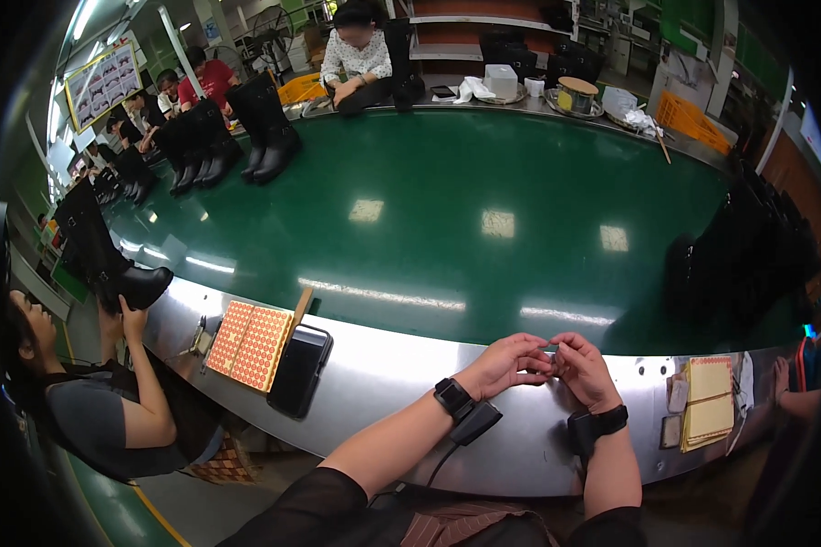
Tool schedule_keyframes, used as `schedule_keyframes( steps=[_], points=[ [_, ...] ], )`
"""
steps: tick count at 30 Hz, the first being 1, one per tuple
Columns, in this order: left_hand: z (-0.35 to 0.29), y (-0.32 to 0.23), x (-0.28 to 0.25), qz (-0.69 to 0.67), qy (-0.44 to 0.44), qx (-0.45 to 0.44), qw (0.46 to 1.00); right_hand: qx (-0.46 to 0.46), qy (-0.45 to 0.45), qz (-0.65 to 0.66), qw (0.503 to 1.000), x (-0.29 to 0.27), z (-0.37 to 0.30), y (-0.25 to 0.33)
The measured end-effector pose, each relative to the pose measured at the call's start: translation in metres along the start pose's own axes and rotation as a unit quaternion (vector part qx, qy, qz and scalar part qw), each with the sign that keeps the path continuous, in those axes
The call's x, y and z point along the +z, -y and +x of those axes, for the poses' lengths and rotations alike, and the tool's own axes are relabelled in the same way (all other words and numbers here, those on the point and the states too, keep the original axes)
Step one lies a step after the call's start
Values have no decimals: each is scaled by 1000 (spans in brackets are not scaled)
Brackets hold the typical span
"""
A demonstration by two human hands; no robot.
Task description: Inspecting and checking black leather boots on a factory assembly line.
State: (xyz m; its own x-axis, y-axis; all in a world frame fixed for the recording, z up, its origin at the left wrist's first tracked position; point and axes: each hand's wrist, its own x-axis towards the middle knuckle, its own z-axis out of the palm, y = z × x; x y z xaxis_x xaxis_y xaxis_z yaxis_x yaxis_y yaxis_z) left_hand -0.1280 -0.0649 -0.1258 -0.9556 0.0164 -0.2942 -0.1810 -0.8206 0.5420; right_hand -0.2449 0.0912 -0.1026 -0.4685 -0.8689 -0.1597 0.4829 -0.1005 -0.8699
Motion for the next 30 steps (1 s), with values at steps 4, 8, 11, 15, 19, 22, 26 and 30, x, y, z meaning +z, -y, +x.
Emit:
schedule_keyframes(
  steps=[4, 8, 11, 15, 19, 22, 26, 30],
  points=[
    [2, 3, 1, 21, -26, 7, 999, 9, -14, -5, 1000, 2, -2, -1],
    [-1, 5, -3, 3, 7, 5, 1000, 5, -17, -38, 999, -2, -4, -4],
    [-2, 4, -1, -9, 18, 2, 1000, 14, -13, -28, 999, -3, -4, -1],
    [2, 1, -6, -20, 47, 23, 998, 1, 13, -18, 1000, 1, 3, 1],
    [-1, -7, -4, -5, 47, 23, 999, -9, 34, -3, 999, -6, 8, -5],
    [0, -3, -9, 14, 12, 37, 999, -15, 51, 11, 999, 4, 8, -6],
    [1, 14, -3, 34, -59, 65, 996, -2, 22, 1, 1000, -5, 0, -13],
    [-2, 11, 5, 36, -59, 68, 995, -12, 19, 26, 999, -13, 3, -14]
  ],
)
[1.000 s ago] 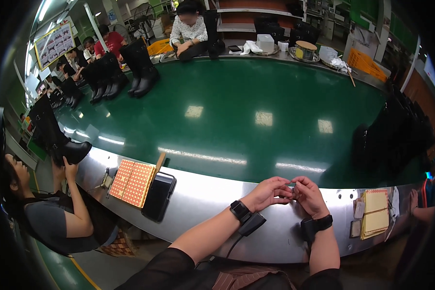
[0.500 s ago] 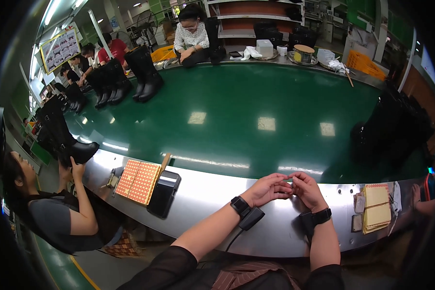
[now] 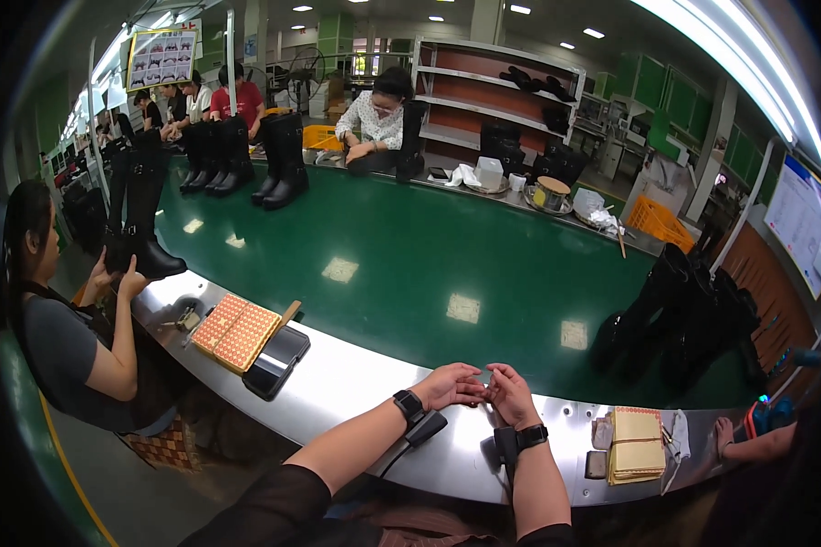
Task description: Inspecting and checking black leather boots on a factory assembly line.
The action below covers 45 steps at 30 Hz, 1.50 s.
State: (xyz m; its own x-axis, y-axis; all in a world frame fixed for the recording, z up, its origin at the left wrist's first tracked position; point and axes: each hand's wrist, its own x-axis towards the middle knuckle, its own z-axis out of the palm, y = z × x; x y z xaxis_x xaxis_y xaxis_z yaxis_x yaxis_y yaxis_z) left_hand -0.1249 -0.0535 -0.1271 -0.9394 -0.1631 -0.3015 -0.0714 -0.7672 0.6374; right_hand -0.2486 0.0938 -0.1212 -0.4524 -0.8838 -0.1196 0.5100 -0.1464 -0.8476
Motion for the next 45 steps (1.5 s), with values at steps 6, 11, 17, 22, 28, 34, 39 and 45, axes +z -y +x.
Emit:
schedule_keyframes(
  steps=[6, 11, 17, 22, 28, 34, 39, 45],
  points=[
    [1, 8, -6, 43, 25, 43, 998, -23, -3, -24, 999, -1, 7, -2],
    [1, 15, 4, 111, -16, 105, 988, -42, -36, -58, 997, 4, 9, 1],
    [-2, 31, -2, 193, 12, 198, 961, -37, -77, -110, 990, 11, 8, -2],
    [-6, 31, -5, 130, 20, 184, 974, -27, -92, -100, 990, 15, 8, -2],
    [-5, 25, -6, 136, 12, 167, 977, -18, -74, -173, 982, 24, 9, -2],
    [-5, 21, -7, 84, 18, 160, 983, -10, -53, -162, 985, 30, 3, 7],
    [-14, 19, -2, 84, 8, 153, 985, -14, -16, -119, 993, 15, 5, 5],
    [-16, 17, -4, 82, 10, 140, 987, -45, -9, -76, 996, 12, -1, -3]
  ],
)
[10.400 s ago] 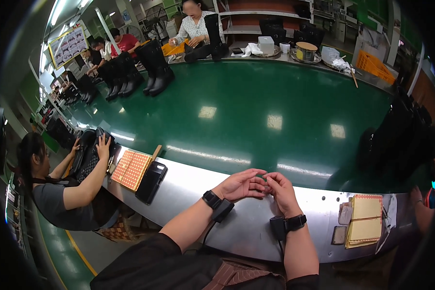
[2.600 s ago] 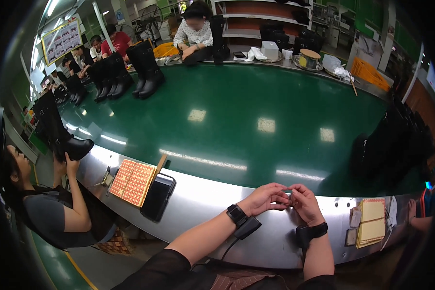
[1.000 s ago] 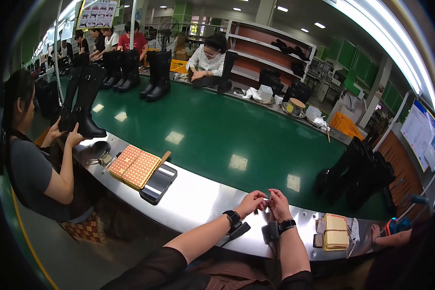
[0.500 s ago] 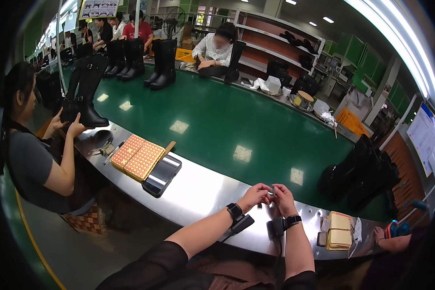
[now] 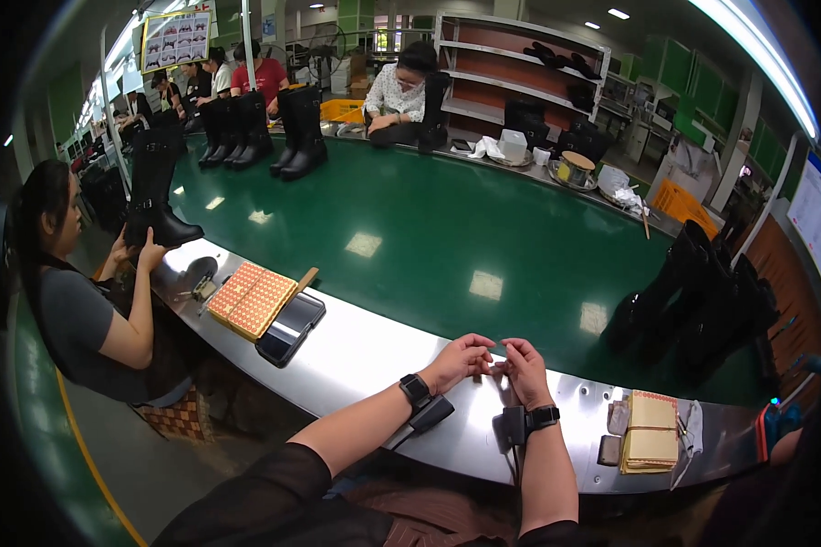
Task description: Inspecting and checking black leather boots on a factory assembly line.
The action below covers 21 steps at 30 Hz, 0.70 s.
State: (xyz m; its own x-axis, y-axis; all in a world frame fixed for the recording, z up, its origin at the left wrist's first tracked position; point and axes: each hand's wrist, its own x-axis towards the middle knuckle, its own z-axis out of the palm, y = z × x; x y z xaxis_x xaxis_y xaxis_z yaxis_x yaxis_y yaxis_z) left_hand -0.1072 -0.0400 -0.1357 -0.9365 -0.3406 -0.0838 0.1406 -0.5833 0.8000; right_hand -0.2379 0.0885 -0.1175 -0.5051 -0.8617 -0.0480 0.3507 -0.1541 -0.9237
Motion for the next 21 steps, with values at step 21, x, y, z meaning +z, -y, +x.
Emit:
schedule_keyframes(
  steps=[21],
  points=[
    [-38, -8, 4, -10, -59, -24, 998, 7, 6, -16, 1000, -10, 3, -2]
  ],
)
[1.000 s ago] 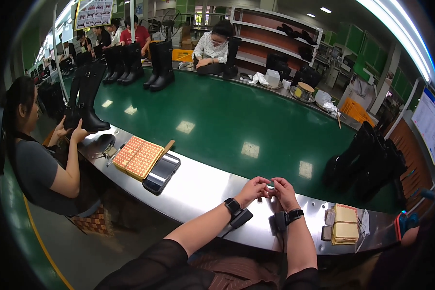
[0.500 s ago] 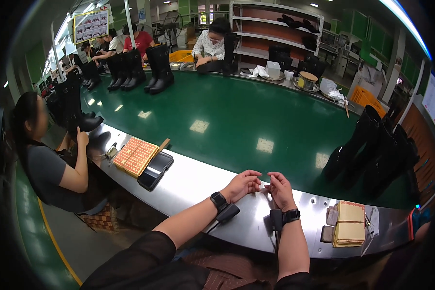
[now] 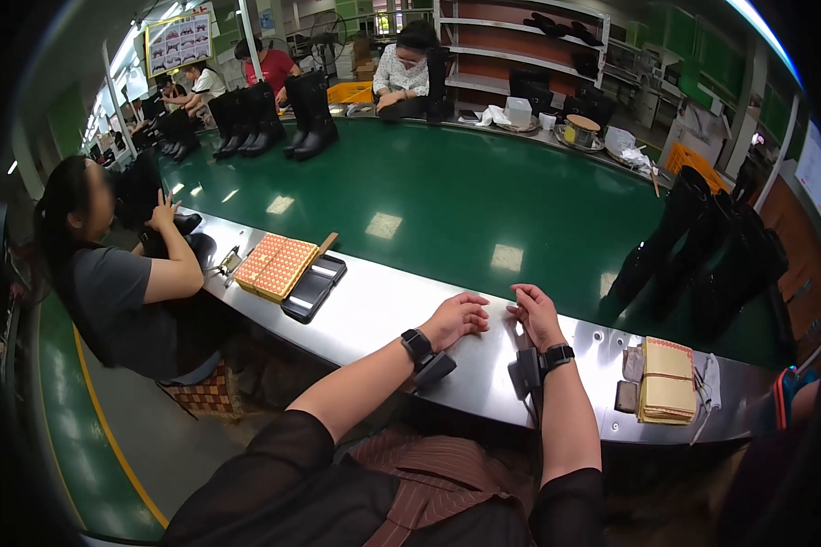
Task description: Inspecting and checking black leather boots on a factory assembly line.
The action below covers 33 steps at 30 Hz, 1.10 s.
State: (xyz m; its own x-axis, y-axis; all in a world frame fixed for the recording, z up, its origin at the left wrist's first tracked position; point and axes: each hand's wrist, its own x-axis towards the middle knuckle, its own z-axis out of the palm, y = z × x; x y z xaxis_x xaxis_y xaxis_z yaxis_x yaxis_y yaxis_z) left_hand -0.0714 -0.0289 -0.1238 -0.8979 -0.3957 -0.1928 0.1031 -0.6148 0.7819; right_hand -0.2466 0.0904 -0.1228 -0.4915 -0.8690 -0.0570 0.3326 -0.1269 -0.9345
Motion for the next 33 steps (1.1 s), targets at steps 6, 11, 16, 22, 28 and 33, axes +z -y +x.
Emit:
schedule_keyframes(
  steps=[6, 11, 16, 22, 28, 33],
  points=[
    [-107, -46, -47, 584, -14, 120, 803, 75, -12, -85, 993, 16, -7, 8],
    [-183, -37, -84, 843, -22, 70, 533, 72, -32, -125, 989, 16, -33, 7],
    [-190, -25, -83, 853, -48, 111, 507, 47, -63, -128, 989, 13, -67, 5],
    [-188, -25, -87, 852, -66, 125, 505, 28, -80, -161, 983, 17, -97, 3],
    [-188, -23, -88, 847, -72, 145, 506, 9, -90, -153, 984, 12, -104, -5],
    [-189, -18, -89, 849, -79, 152, 501, 17, -84, -127, 988, 6, -103, -5]
  ],
)
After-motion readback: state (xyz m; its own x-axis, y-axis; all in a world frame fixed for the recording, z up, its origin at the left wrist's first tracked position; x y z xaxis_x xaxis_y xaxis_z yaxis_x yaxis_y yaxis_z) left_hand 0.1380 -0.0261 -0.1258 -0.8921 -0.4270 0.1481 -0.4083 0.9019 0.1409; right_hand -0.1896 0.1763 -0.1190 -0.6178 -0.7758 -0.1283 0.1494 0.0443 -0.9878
